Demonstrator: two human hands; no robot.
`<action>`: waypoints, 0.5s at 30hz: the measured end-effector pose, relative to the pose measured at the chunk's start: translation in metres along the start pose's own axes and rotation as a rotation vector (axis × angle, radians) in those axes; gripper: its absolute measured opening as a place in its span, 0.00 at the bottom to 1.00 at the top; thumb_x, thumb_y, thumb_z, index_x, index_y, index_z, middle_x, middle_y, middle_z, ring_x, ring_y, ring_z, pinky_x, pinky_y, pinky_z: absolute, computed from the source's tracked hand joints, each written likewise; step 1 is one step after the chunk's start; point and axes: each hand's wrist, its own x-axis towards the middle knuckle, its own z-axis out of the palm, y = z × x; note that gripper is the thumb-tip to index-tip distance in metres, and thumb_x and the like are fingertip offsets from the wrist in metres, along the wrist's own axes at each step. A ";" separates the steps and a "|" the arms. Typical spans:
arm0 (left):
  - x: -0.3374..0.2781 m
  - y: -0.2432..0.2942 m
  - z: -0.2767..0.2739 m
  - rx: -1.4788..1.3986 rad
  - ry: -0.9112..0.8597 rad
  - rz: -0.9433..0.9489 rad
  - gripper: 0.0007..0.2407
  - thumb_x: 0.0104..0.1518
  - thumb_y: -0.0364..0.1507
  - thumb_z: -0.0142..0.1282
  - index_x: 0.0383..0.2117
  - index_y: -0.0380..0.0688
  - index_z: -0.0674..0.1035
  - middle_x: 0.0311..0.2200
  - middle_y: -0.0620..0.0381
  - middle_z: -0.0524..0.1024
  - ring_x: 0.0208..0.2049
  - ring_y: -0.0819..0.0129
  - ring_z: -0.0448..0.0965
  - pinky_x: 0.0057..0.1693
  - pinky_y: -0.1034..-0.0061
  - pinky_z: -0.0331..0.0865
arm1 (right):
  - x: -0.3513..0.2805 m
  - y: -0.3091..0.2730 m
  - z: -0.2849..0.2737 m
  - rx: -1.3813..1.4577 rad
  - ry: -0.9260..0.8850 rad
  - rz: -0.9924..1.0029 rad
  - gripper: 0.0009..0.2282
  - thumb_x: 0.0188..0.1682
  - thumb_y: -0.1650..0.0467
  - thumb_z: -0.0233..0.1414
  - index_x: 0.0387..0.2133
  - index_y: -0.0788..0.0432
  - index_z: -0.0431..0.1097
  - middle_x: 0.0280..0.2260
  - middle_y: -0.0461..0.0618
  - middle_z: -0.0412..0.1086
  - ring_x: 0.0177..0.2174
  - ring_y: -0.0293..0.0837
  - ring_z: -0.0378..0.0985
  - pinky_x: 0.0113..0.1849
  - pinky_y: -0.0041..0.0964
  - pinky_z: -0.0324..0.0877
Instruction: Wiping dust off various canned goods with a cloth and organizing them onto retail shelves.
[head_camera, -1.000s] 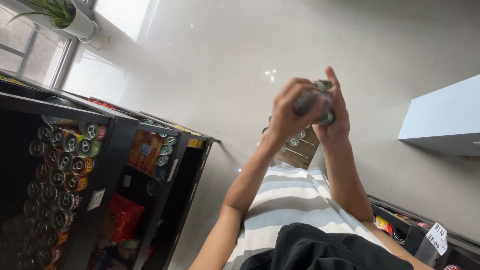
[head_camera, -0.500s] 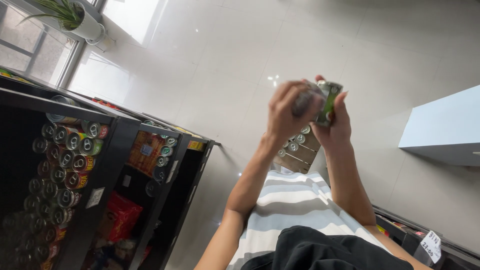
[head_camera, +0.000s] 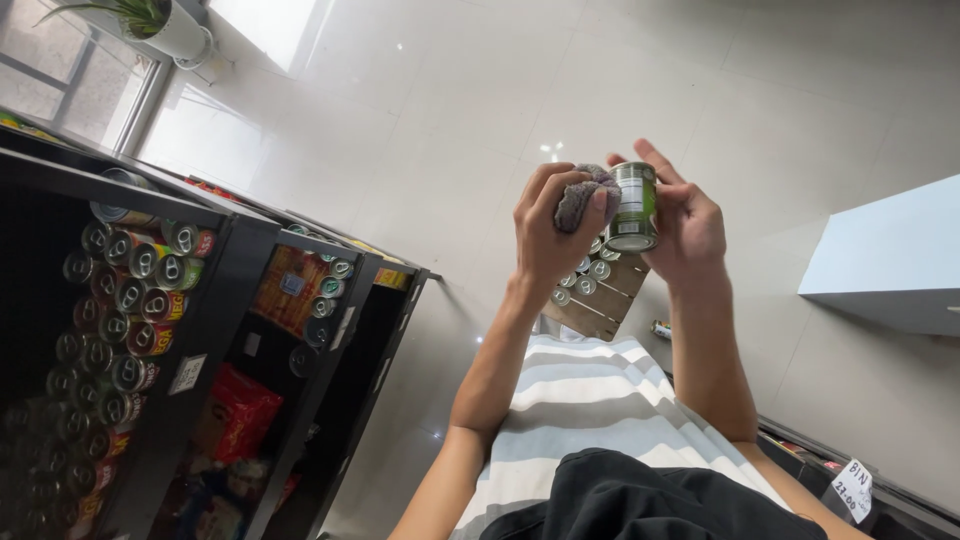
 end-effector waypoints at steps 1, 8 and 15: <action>0.001 0.000 -0.001 0.006 0.003 -0.001 0.09 0.57 0.29 0.65 0.38 0.38 0.80 0.41 0.48 0.79 0.42 0.55 0.83 0.49 0.66 0.78 | 0.000 -0.001 -0.004 0.001 -0.003 0.005 0.27 0.47 0.71 0.48 0.63 0.67 0.55 0.55 0.67 0.70 0.55 0.54 0.73 0.55 0.44 0.74; 0.009 0.001 0.002 0.061 0.059 0.033 0.10 0.57 0.29 0.66 0.40 0.38 0.80 0.43 0.46 0.78 0.45 0.54 0.82 0.52 0.65 0.77 | 0.010 0.041 -0.070 0.043 -0.347 -0.066 0.29 0.60 0.64 0.54 0.69 0.67 0.51 0.57 0.61 0.67 0.55 0.49 0.74 0.56 0.46 0.72; -0.006 0.005 -0.006 0.069 -0.295 0.304 0.15 0.43 0.29 0.70 0.37 0.45 0.81 0.45 0.57 0.78 0.43 0.57 0.78 0.50 0.66 0.76 | 0.006 0.041 -0.051 -0.142 -0.204 -0.175 0.27 0.61 0.58 0.48 0.71 0.55 0.53 0.61 0.59 0.66 0.54 0.46 0.75 0.57 0.43 0.72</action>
